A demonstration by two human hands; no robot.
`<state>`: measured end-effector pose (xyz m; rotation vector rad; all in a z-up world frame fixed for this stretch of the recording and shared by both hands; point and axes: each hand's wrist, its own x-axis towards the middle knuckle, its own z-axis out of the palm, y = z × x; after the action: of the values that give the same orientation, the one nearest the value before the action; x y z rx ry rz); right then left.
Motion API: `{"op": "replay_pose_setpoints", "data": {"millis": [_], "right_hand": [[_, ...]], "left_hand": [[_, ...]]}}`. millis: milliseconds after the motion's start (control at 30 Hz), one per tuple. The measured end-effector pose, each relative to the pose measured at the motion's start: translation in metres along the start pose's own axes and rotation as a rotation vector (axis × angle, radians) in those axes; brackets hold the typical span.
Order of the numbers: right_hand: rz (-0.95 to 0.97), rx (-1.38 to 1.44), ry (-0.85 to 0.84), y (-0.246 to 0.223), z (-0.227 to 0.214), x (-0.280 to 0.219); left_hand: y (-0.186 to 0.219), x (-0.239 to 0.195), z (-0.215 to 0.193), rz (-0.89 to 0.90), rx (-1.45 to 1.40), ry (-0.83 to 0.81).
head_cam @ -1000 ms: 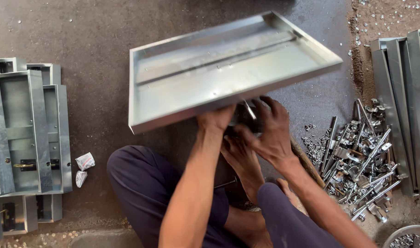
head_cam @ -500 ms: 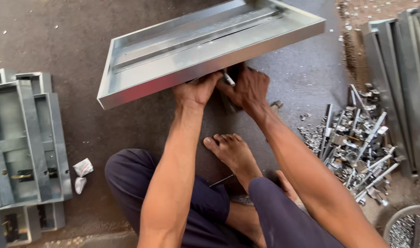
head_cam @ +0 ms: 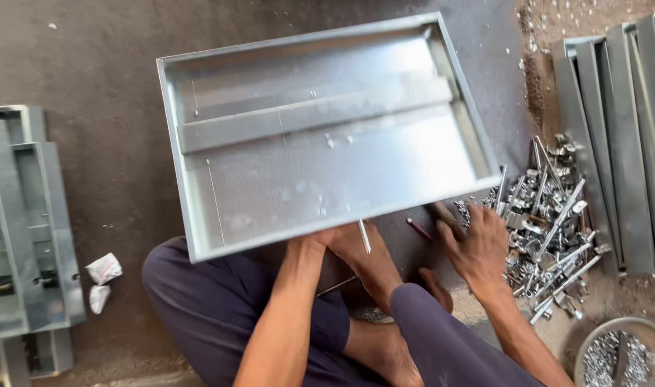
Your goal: The person attaches metal hardware and handles to a metal sheet using a hammer and pins while sitting on the floor.
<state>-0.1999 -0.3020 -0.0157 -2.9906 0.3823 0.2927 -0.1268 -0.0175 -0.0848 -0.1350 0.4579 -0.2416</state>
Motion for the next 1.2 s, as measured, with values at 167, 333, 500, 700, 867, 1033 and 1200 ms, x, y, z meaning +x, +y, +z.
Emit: {"op": "replay_pose_setpoints", "data": {"millis": [167,333,500,700,867,1033,1200], "right_hand": [[-0.164,0.065,0.148,0.057,0.013,-0.03],[0.288,0.194,-0.418,0.109,-0.034,-0.07],[0.347,0.746,-0.499,0.085,-0.094,-0.123],[-0.064,0.62,-0.356,-0.021,-0.061,-0.055],[-0.076,0.729,-0.179,-0.068,-0.048,-0.033],[-0.023,0.505,-0.29,-0.075,-0.034,-0.006],[-0.156,0.578,-0.11,-0.07,-0.042,-0.016]], "left_hand": [[-0.014,0.001,-0.024,-0.009,0.048,0.091],[-0.011,0.008,-0.022,0.004,0.081,0.129],[0.006,0.025,-0.014,0.046,0.121,0.155],[0.009,0.032,-0.002,0.055,0.168,0.182],[0.011,0.029,-0.008,0.055,0.184,0.211],[0.009,0.033,-0.004,0.047,0.179,0.208],[0.006,0.031,-0.013,0.038,0.166,0.23]]}}
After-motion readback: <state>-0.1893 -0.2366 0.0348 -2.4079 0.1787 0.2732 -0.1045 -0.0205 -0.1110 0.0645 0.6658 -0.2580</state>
